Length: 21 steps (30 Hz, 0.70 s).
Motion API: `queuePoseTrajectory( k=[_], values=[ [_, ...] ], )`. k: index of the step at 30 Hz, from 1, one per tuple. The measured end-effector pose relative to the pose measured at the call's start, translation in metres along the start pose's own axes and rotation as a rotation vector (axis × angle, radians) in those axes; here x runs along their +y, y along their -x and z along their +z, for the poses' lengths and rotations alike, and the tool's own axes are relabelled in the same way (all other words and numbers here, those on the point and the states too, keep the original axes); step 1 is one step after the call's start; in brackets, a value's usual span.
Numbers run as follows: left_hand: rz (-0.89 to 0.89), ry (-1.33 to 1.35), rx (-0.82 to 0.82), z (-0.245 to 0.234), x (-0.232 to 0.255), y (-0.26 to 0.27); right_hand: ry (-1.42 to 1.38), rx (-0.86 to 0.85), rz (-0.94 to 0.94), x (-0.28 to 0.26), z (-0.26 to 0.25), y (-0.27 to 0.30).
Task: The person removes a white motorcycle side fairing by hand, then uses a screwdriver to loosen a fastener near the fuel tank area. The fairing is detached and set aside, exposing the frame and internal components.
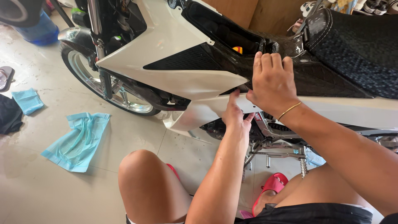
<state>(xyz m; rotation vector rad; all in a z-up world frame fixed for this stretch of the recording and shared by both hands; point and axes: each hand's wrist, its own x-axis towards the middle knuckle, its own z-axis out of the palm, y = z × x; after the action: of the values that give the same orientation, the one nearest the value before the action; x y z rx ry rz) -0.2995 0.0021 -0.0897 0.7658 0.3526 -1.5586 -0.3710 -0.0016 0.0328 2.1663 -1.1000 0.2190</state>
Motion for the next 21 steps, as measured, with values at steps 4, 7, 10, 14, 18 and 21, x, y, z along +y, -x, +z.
queuePoseTrajectory(
  k=[4,7,10,14,18,21],
  values=[
    [-0.032,0.006,0.001,0.005,0.012,0.002,0.109,0.031,0.016,-0.005,0.007,-0.002],
    [-0.035,0.021,0.023,0.008,0.017,0.007,0.160,0.028,0.002,-0.007,0.012,0.000],
    [-0.037,0.003,0.074,0.011,0.021,0.013,0.158,0.015,0.000,-0.009,0.014,0.002],
    [-0.039,0.021,0.090,0.017,0.023,0.012,0.119,-0.022,0.021,-0.010,0.014,0.001],
    [-0.053,0.017,0.099,0.012,0.021,0.003,0.074,-0.054,0.018,-0.009,0.013,0.002],
    [-0.062,-0.014,0.049,0.008,0.023,-0.008,0.028,-0.078,0.017,-0.005,0.011,-0.001]
  ],
)
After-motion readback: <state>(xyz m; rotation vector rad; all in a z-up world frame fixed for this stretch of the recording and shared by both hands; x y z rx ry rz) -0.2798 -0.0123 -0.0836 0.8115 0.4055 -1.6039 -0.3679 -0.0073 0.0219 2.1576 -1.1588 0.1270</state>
